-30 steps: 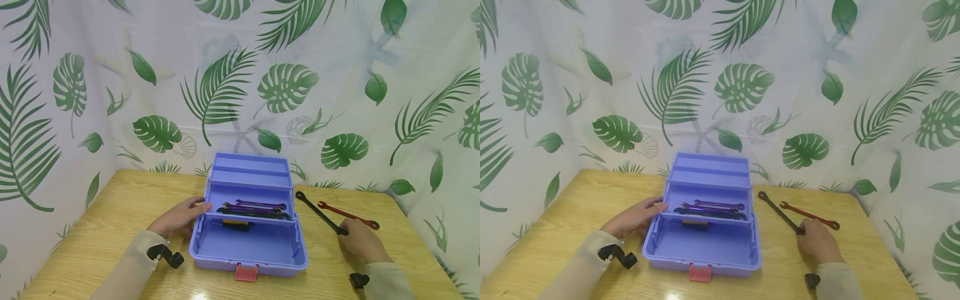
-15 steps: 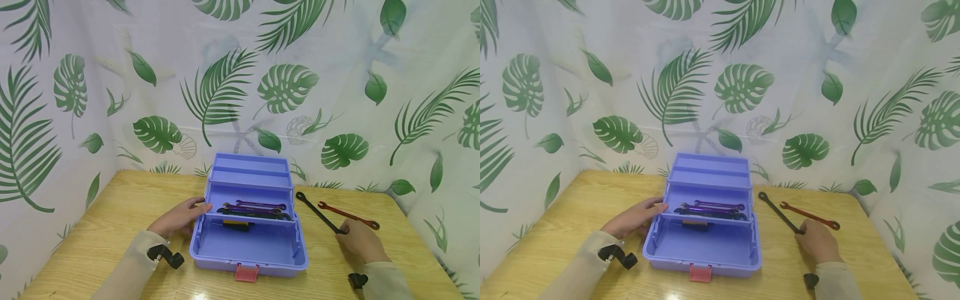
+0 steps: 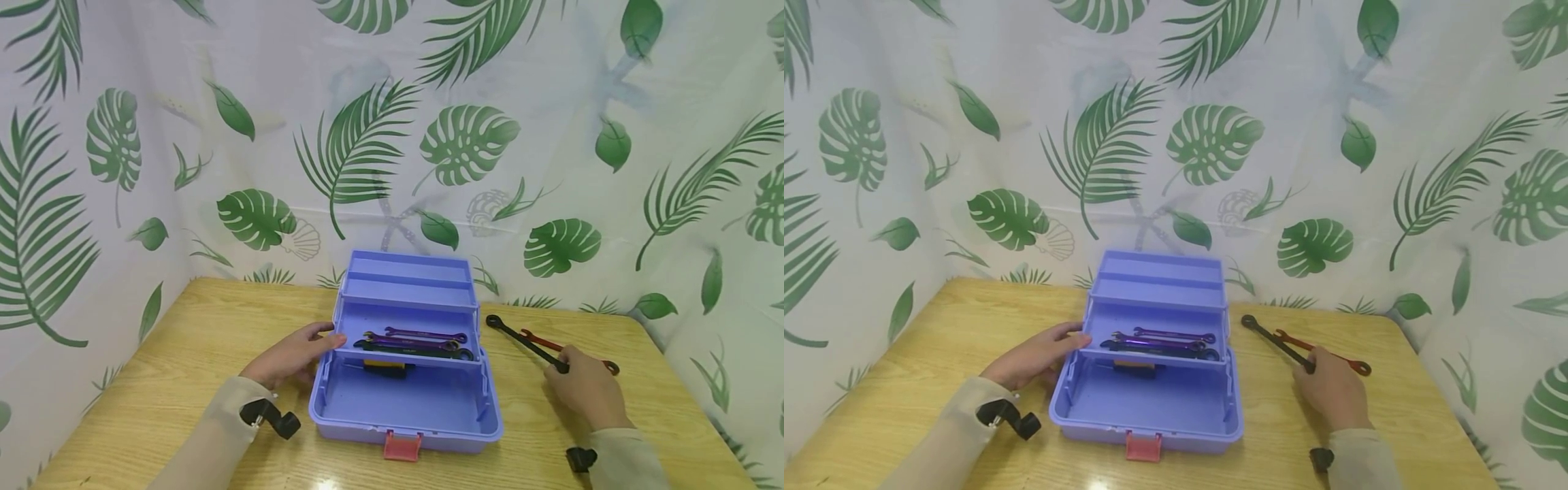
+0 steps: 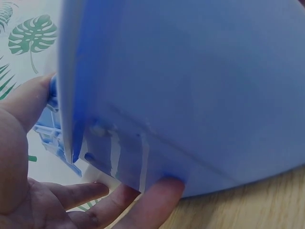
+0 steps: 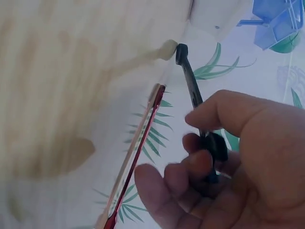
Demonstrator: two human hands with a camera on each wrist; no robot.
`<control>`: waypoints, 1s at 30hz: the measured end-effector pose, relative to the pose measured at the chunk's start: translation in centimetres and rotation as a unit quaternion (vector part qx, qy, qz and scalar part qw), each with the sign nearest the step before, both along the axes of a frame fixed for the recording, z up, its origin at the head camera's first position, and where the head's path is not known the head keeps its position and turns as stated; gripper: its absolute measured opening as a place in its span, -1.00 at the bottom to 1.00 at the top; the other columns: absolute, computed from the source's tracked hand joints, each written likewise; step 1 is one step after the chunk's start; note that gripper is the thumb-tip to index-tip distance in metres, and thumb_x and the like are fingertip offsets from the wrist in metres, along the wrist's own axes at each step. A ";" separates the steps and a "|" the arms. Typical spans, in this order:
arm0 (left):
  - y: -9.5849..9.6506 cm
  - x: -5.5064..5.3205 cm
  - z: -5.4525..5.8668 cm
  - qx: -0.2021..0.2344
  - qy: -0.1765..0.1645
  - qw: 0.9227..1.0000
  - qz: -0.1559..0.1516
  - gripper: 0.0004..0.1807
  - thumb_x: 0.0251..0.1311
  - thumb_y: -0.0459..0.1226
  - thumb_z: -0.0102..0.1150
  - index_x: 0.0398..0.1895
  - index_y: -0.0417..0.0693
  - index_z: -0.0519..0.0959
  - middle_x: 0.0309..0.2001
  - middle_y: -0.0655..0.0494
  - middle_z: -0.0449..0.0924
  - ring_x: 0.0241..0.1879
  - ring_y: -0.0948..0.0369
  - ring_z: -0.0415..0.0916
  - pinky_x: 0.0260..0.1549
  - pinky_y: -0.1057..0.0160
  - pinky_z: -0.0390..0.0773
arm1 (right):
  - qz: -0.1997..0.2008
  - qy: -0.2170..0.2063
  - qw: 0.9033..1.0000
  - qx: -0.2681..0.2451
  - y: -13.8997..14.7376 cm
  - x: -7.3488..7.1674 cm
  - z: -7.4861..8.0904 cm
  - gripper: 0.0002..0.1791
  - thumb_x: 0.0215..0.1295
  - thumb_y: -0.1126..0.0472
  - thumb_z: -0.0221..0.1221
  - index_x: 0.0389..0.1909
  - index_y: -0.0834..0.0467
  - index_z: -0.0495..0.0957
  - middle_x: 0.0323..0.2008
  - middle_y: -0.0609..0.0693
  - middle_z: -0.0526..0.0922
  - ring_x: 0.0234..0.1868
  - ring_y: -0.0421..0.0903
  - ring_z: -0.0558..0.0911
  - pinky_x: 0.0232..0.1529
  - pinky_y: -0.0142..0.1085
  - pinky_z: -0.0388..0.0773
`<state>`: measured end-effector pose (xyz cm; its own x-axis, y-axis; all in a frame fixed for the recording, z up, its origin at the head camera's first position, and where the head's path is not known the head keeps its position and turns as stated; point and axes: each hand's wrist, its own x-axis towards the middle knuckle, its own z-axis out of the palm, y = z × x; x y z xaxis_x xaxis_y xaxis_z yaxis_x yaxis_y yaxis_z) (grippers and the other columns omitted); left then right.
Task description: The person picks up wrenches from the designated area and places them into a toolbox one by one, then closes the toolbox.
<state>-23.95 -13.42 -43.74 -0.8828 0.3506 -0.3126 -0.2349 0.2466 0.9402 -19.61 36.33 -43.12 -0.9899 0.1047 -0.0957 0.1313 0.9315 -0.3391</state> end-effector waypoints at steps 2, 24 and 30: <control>0.0 0.0 0.1 0.000 0.000 1.000 0.000 -0.10 0.38 0.13 0.26 0.60 -0.09 0.16 0.40 -0.28 0.39 0.13 -0.13 0.62 -0.15 -0.11 0.76 | 0.005 0.004 1.000 0.003 -0.1 0.0 0.1 -0.67 0.48 0.06 0.12 -0.05 0.29 0.53 -0.39 0.11 0.60 -0.46 0.00 0.47 -0.53 -0.20 0.32; -0.1 -0.2 -0.5 0.006 -0.001 1.000 0.002 -0.11 0.37 0.13 0.25 0.60 -0.08 0.16 0.34 -0.27 0.45 0.06 -0.10 0.66 -0.18 -0.10 0.77 | -0.010 0.177 0.984 0.012 -1.0 0.3 0.3 -0.69 0.37 0.13 0.35 -0.04 0.29 0.75 -0.17 0.29 0.77 -0.40 0.07 0.69 -0.55 -0.19 0.49; -0.1 -0.2 -0.3 0.005 0.004 1.000 -0.006 -0.11 0.40 0.14 0.22 0.61 -0.07 0.13 0.37 -0.29 0.41 0.12 -0.13 0.63 -0.15 -0.11 0.76 | -0.005 0.223 0.975 0.002 -1.0 0.3 0.2 -0.75 0.38 0.20 0.34 -0.07 0.31 0.74 -0.22 0.28 0.76 -0.51 -0.05 0.57 -0.57 -0.25 0.37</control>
